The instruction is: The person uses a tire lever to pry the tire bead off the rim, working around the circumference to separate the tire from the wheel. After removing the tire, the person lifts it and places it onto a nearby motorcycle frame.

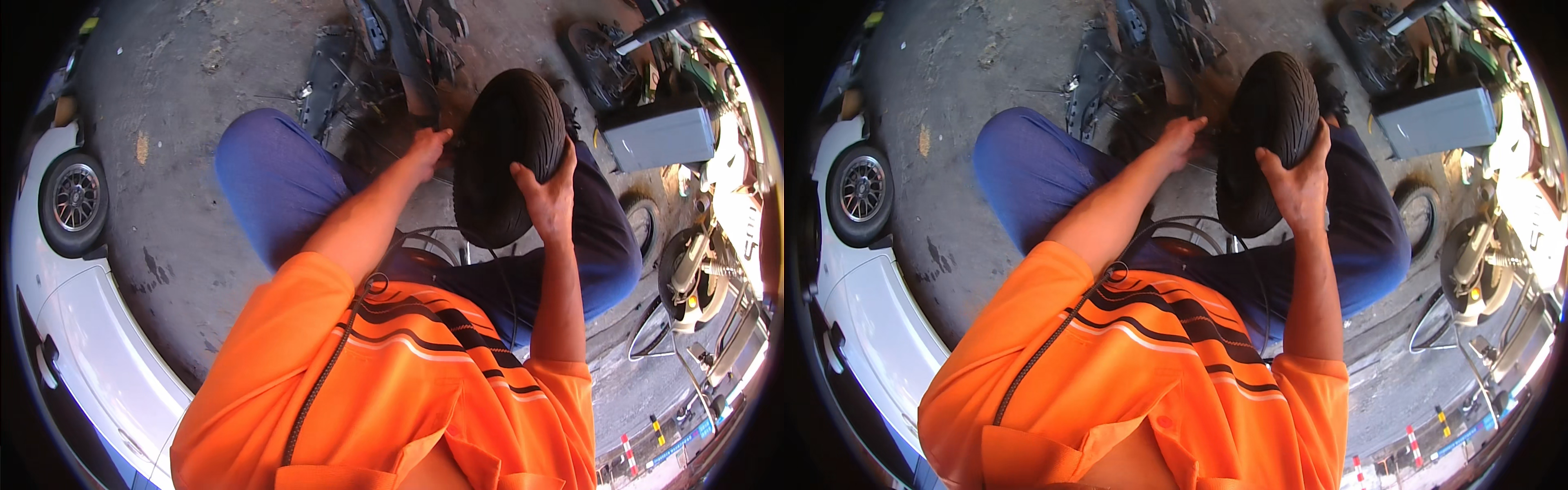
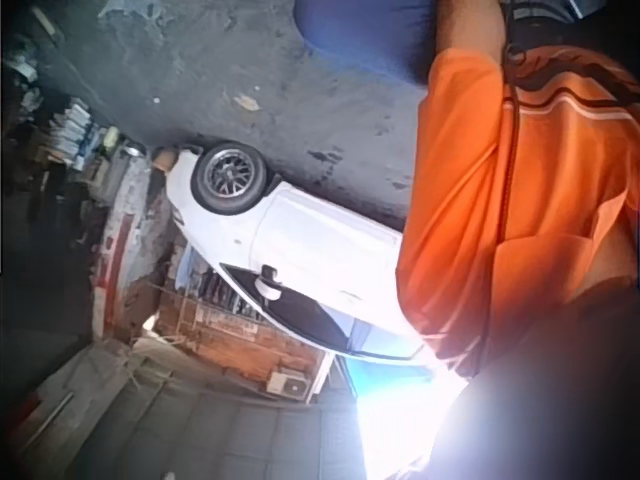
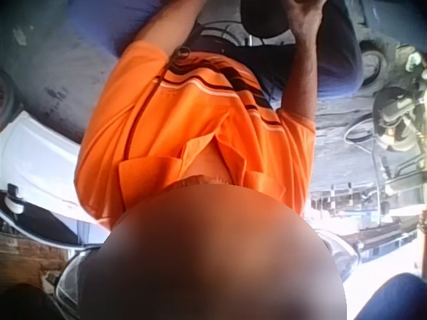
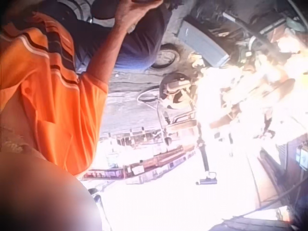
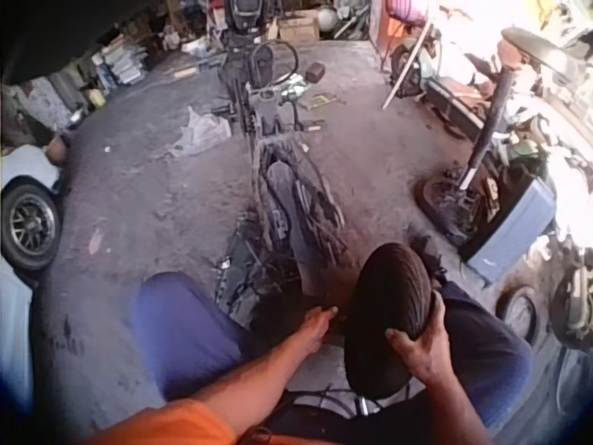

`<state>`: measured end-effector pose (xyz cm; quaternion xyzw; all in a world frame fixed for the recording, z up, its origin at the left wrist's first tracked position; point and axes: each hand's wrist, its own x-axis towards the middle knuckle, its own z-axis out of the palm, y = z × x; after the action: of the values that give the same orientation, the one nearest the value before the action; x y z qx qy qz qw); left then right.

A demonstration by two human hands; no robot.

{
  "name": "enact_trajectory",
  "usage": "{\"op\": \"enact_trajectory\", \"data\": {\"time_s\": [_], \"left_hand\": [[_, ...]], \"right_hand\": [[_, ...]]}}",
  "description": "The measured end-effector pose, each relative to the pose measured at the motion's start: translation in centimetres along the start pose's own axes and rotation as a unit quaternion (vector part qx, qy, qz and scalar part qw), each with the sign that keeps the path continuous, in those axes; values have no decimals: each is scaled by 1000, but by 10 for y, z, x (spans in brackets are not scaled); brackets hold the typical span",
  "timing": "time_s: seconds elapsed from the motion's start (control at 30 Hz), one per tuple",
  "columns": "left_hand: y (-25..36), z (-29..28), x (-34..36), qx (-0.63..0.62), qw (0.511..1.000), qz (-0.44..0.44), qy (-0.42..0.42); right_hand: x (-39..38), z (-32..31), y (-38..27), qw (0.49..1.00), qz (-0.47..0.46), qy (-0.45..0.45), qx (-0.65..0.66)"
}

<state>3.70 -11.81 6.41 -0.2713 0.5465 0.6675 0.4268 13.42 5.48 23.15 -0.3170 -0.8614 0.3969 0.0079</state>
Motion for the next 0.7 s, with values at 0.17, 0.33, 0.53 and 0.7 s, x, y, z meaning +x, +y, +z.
{"op": "enact_trajectory", "data": {"time_s": [0.17, 0.33, 0.53, 0.7], "left_hand": [[-15, -3, 4, -13, 999, 26, 18], [-33, -4, 18, 86, 994, 18, 66], [-41, -10, 27, 29, 999, -24, -30], [-36, -7, 12, -37, 998, -13, -40]], "right_hand": [[-16, 4, -8, 999, -29, -6, 34], [-17, 8, -5, 999, -25, -4, 41], [-6, 11, 12, 994, -89, 8, 70], [-6, 7, 17, 996, -61, 1, 72]]}}
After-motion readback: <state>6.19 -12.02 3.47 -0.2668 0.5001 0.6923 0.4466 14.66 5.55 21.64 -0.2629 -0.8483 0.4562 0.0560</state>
